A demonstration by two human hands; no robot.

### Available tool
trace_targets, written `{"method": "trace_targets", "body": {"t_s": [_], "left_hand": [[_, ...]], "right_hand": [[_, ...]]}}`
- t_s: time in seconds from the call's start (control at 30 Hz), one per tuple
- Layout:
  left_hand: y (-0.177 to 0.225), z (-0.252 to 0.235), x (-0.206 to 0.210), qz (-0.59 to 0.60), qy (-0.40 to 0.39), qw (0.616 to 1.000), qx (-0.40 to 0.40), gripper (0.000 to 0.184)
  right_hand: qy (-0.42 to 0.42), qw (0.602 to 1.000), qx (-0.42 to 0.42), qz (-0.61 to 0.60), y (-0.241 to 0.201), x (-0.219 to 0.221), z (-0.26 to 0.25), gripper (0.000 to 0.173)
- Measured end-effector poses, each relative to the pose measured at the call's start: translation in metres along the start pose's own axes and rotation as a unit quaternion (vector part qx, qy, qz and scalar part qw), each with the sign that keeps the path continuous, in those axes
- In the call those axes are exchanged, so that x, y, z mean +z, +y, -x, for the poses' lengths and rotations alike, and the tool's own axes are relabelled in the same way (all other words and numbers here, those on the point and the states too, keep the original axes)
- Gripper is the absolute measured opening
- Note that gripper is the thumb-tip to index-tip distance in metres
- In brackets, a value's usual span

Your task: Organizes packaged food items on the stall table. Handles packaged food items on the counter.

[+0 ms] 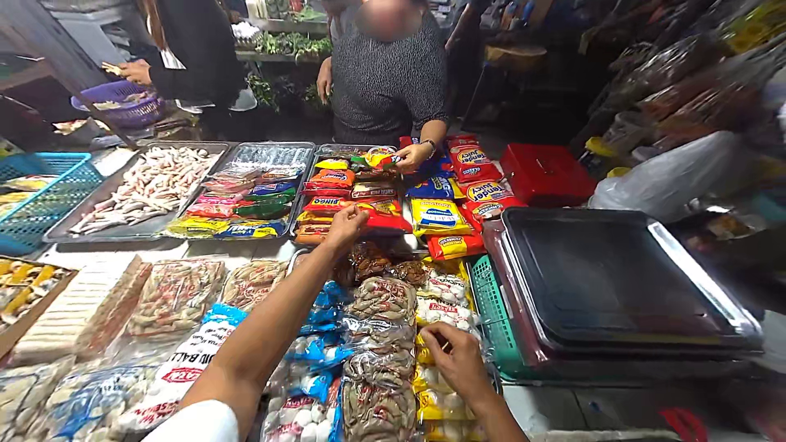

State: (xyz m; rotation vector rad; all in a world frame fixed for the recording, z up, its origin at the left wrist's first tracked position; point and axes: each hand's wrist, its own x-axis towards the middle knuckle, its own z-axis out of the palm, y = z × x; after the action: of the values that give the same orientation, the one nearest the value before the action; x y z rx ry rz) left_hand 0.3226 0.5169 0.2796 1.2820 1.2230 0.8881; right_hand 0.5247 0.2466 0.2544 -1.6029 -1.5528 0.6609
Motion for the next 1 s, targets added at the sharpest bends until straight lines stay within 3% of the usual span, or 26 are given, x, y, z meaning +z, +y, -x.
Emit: {"method": "trace_targets", "body": {"t_s": [0.07, 0.13, 0.23, 0.3, 0.43, 0.5, 0.67, 0.83, 1.0], "left_hand": [[-0.001, 0.055, -0.007, 0.086, -0.007, 0.995, 0.051, 0.014], [-0.013, 0.11, -0.009, 0.205, -0.026, 0.974, 0.092, 0.009], [-0.027, 0.178, -0.003, 0.281, -0.059, 0.946, 0.149, 0.02], [-0.042, 0.207, 0.0, 0.256, -0.085, 0.946, 0.182, 0.015], [-0.068, 0.237, 0.006, 0.22, -0.085, 0.954, 0.184, 0.016], [-0.074, 0.245, 0.007, 0.249, -0.064, 0.952, 0.163, 0.014], [-0.057, 0.254, 0.013, 0.233, -0.007, 0.973, 0.001, 0.046], [-0.042, 0.253, 0.015, 0.216, 0.006, 0.975, -0.059, 0.015], [-0.038, 0.252, 0.016, 0.221, 0.036, 0.973, -0.063, 0.011]], "right_hand": [[-0.033, 0.986, 0.113, -0.114, -0.013, -0.008, -0.006, 0.026], [-0.081, 0.933, 0.216, -0.276, -0.022, -0.017, -0.01, 0.04], [-0.122, 0.84, 0.224, -0.479, -0.027, -0.025, -0.012, 0.072], [-0.105, 0.806, 0.2, -0.548, -0.029, -0.029, -0.011, 0.073], [-0.052, 0.833, 0.196, -0.515, -0.022, -0.024, -0.009, 0.04], [-0.057, 0.848, 0.197, -0.488, -0.021, -0.021, -0.008, 0.033], [-0.068, 0.862, 0.185, -0.467, -0.021, -0.018, -0.009, 0.027], [-0.071, 0.871, 0.185, -0.45, -0.023, -0.019, -0.01, 0.024], [-0.07, 0.875, 0.181, -0.443, -0.02, -0.019, -0.011, 0.022]]}}
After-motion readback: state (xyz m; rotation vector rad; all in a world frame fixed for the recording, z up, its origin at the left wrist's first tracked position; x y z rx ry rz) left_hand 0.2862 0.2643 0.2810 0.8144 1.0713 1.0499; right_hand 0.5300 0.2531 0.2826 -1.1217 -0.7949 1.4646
